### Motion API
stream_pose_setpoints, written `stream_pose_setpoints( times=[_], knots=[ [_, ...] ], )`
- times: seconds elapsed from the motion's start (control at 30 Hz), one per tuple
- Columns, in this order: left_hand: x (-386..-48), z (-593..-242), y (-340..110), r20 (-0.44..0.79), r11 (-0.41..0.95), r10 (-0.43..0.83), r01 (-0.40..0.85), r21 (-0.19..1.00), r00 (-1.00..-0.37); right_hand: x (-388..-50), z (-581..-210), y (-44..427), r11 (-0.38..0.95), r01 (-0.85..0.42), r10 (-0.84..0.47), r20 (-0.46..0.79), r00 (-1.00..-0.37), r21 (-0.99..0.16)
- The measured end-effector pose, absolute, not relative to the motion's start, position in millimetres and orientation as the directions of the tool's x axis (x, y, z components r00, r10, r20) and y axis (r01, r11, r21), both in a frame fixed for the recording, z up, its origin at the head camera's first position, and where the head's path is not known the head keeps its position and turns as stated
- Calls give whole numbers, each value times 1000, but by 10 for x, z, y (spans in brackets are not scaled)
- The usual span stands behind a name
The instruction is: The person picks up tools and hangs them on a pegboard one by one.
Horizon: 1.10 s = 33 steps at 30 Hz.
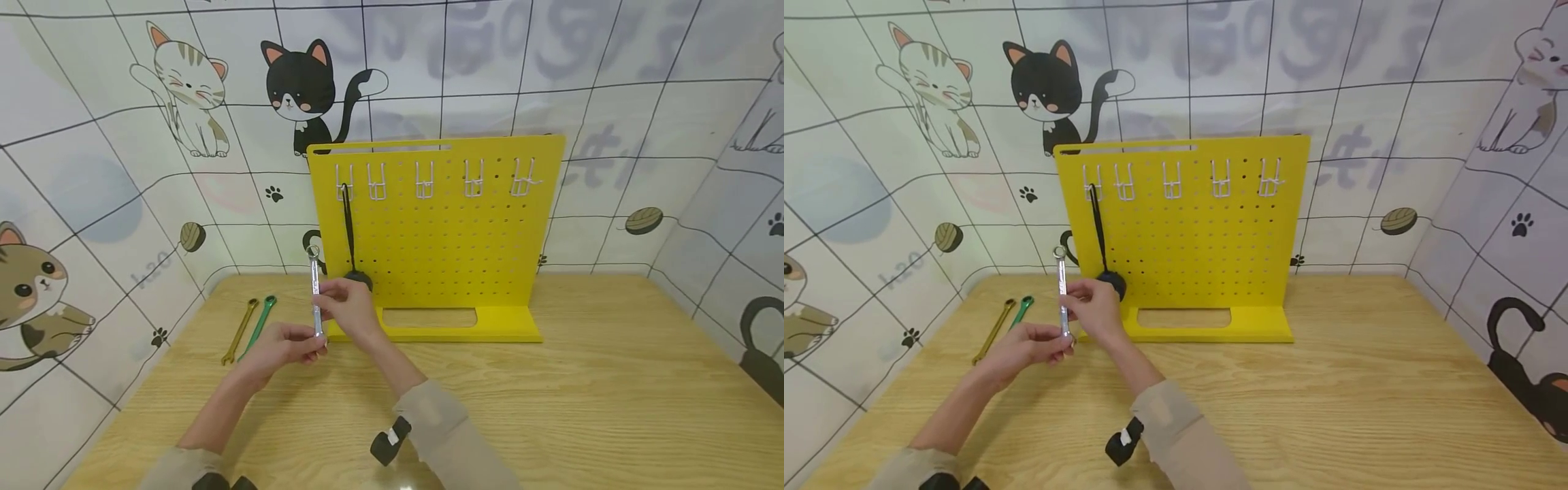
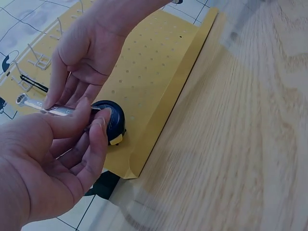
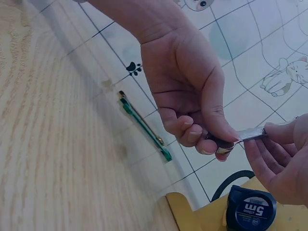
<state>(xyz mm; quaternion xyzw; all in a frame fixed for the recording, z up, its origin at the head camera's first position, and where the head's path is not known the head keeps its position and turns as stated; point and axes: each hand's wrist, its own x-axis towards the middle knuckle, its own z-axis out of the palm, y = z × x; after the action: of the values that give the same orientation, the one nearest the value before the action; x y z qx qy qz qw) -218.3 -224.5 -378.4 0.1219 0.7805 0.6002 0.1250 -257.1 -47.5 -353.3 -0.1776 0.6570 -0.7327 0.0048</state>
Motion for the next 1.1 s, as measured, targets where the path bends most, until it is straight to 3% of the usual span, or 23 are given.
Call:
stream_pose_setpoints(
  times=[0.2, 0.5, 1.1],
  knots=[
    [-2229, -3750, -2115, -13, 198, 301, 49, 979, -954, -2577, -3435, -359, -179, -218, -221, 255, -941, -959],
    [-2326, -3677, -1899, 25, 207, 308, 92, 974, -951, -2594, -3361, -162, -127, -244, -193, 265, -945, -962],
    [-2531, -3499, -1428, 100, 124, 280, 139, 982, -955, -2695, -3116, 198, -62, -423, -77, 427, -901, -904]
  ],
)
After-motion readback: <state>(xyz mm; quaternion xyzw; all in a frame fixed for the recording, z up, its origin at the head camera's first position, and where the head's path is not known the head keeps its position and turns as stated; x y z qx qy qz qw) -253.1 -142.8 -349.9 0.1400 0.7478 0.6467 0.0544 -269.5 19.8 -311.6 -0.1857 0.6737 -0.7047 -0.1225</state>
